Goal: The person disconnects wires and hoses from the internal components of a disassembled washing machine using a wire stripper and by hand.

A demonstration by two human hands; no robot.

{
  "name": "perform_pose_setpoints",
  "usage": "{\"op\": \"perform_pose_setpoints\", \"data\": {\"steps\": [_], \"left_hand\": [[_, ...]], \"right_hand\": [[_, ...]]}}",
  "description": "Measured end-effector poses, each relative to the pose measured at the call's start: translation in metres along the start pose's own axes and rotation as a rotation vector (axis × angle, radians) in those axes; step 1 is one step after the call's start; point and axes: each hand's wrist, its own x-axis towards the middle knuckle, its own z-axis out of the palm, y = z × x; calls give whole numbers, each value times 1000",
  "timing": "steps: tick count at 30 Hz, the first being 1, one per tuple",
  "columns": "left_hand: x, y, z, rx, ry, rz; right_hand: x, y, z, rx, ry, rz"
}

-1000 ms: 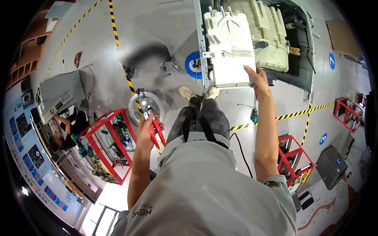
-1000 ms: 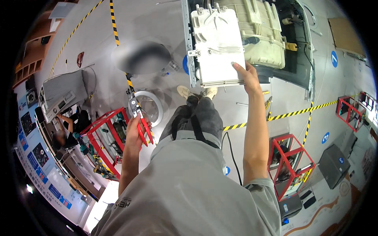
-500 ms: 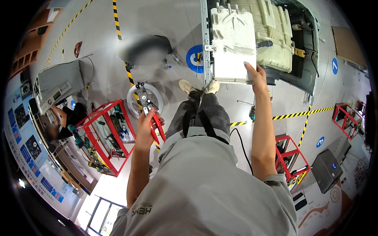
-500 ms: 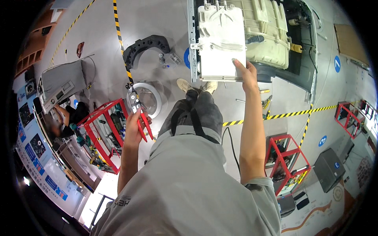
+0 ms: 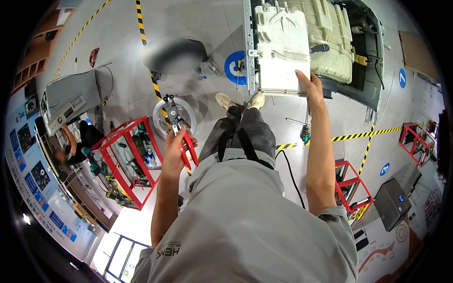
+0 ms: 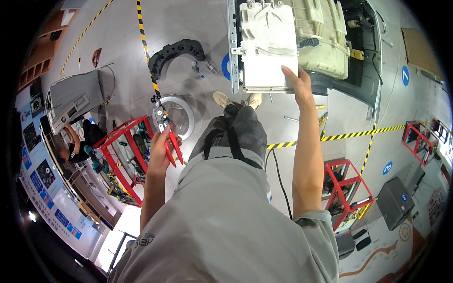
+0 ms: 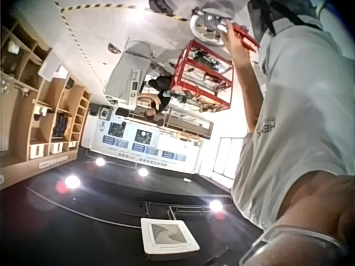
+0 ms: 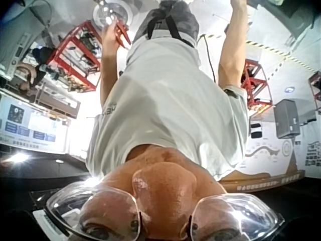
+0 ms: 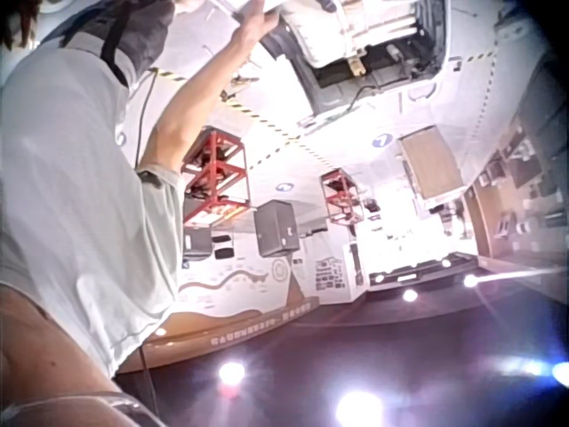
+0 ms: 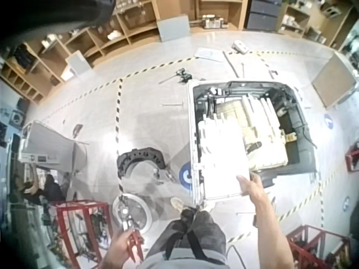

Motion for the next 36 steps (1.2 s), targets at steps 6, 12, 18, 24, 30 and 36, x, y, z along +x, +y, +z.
{"op": "perform_pose_setpoints", "data": {"steps": [6,12,18,24,30,36], "left_hand": [[-1,0,0,31,8,11],[-3,1,0,28,44,6],[-3,-7,1,11,41,-1],[-6,-6,26,40,29,8],[-10,-11,37,32,14,30],[-19,0,29,57,-27,76]], "right_hand": [[-1,-5,1,-63,-5,-4],[-3,-5,3,-186,26,-40],[3,3,-1,-421,131,-132],[7,11,-4,-476,140,-156],[-8,-7,1,-524,172,-83],[-6,3,-1,-324,206,-167]]}}
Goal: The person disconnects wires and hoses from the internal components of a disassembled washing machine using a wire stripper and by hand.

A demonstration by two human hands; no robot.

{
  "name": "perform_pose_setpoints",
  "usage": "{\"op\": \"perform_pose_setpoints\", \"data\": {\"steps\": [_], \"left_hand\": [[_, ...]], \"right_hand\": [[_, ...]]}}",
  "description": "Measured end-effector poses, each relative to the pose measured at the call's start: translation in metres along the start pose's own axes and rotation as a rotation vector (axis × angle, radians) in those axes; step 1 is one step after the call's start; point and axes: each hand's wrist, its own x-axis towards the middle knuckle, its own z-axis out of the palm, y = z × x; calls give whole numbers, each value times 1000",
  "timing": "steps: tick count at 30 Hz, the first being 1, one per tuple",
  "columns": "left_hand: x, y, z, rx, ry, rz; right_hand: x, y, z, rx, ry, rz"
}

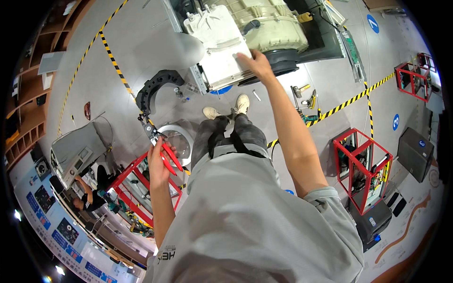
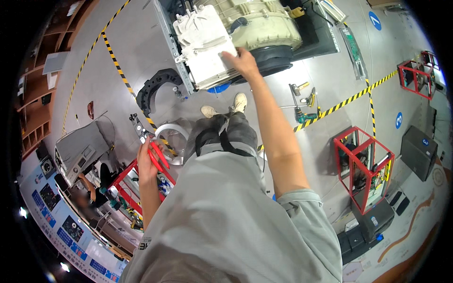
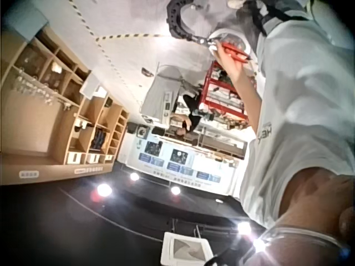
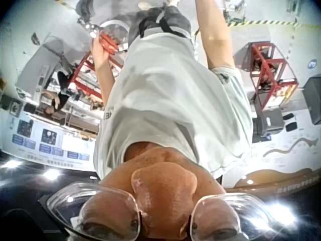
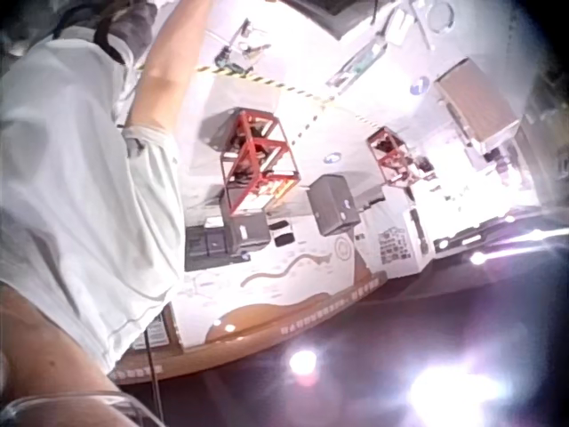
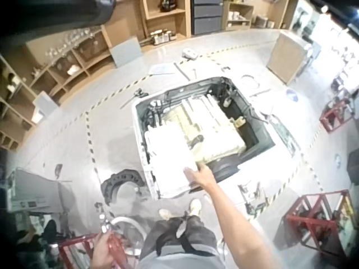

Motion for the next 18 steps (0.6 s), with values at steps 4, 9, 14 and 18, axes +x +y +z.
{"op": "perform_pose_setpoints", "data": {"steps": [4,9,14,18], "left_hand": [[7,11,-20,6,-44,24],[28,28,-45,-4,-22,-11],[60,55,-102,26,-80,-15],[83,90,-148,41,-98,40]], "right_hand": [[-10,2,-21,147,143,-14],[-49,27,-51,239,331,82],[-133,32,-35,243,421,183],[-178,12,19,237,462,158]]}}
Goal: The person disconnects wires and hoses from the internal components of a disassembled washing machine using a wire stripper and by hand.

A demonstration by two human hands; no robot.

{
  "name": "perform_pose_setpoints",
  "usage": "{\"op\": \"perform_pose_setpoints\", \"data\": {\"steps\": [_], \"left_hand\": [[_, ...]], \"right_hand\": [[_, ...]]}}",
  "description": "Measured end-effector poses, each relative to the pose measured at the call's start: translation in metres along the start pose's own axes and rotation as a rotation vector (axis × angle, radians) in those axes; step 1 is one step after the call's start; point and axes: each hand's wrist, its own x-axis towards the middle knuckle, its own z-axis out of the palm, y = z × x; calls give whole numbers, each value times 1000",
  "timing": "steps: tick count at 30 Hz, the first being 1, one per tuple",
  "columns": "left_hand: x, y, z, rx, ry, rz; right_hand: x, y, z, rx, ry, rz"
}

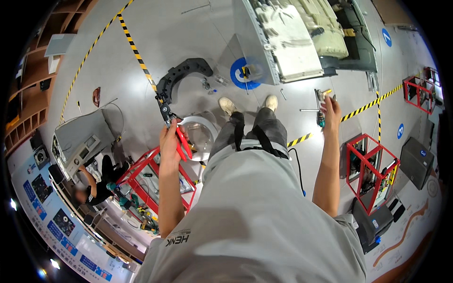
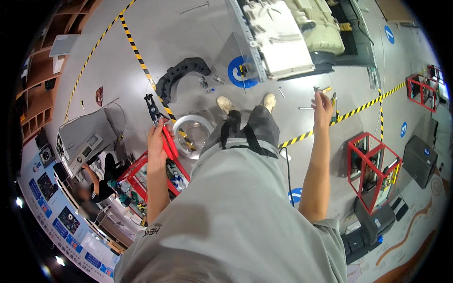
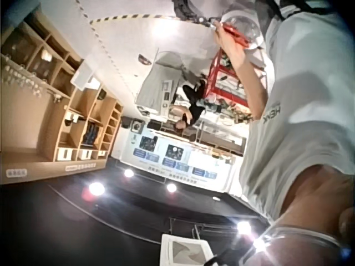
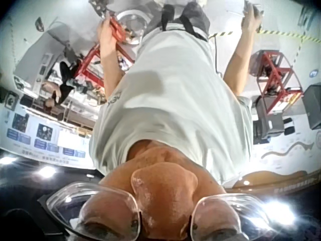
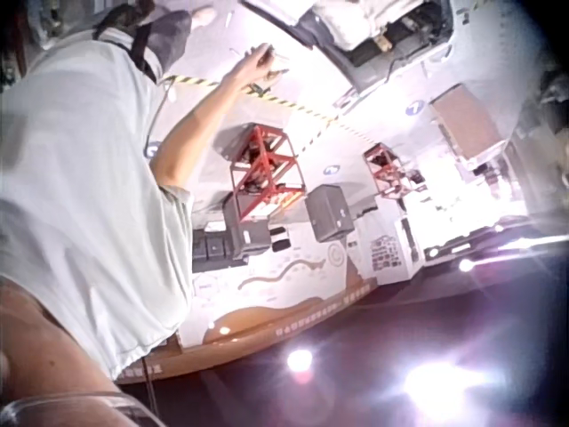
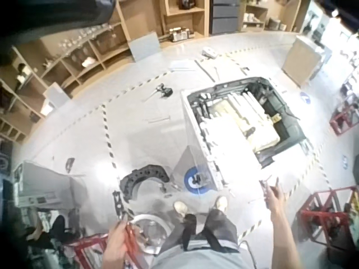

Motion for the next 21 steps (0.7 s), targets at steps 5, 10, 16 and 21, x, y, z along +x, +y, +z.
{"op": "perform_pose_setpoints", "data": {"steps": [5,10,16,21], "left_hand": [[6,40,-26,1,31,85],[20,71,-13,11,-51,135],[37,94,52,24,-329,161],[52,123,93,26,-603,47]], "right_hand": [[-65,-23,61,47,-59,-207],[-129,-89,141,-232,-469,-241],[-173,-153,198,-331,-825,-326],[-158,-173,253,20,-1137,-98]]}}
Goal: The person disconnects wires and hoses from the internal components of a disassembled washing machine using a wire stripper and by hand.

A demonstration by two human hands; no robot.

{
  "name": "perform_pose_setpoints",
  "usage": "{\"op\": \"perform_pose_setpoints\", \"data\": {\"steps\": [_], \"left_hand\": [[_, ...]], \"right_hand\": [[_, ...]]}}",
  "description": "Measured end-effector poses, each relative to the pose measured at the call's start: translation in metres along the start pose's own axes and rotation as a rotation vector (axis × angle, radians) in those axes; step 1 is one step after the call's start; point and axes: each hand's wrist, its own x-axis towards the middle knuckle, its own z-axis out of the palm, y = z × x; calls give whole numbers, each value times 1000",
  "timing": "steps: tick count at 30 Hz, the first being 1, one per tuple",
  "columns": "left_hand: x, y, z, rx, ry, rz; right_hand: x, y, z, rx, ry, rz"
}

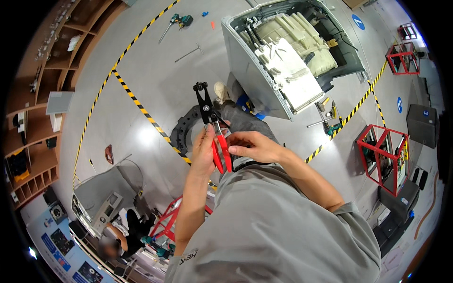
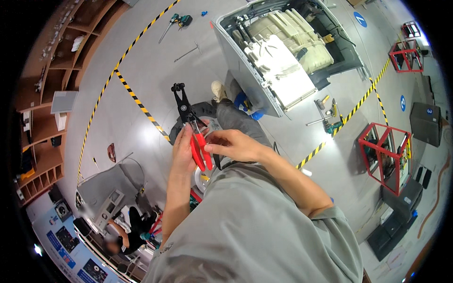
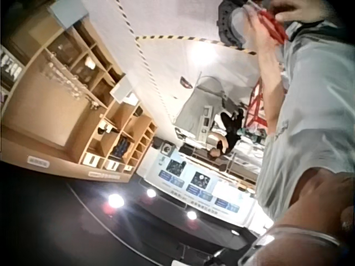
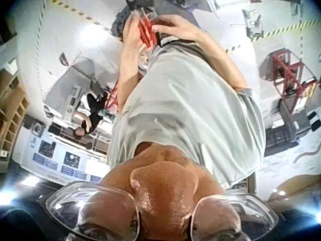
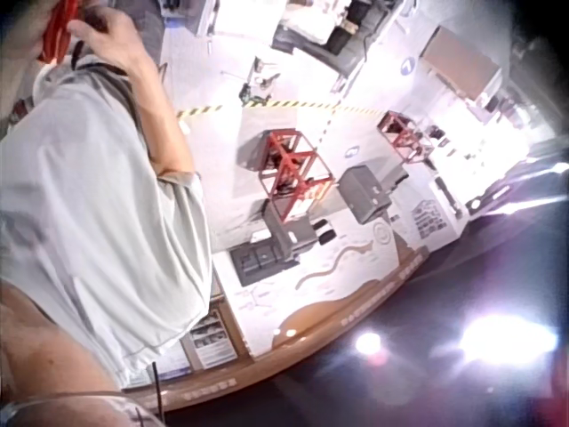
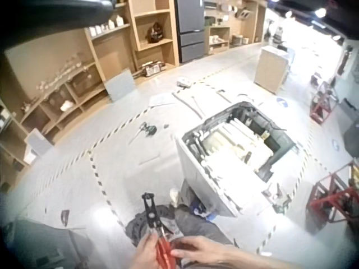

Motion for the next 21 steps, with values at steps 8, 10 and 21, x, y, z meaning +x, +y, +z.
{"op": "perform_pose_setpoints", "data": {"steps": [8,10,21], "left_hand": [[122,52,9,395,-228,58],[165,69,16,477,-248,60],[363,174,45,458,-353,-422]], "right_hand": [[111,-23,-50,328,-9,49],[141,-30,-67,365,85,-68],[220,-91,-163,27,620,-63]]}}
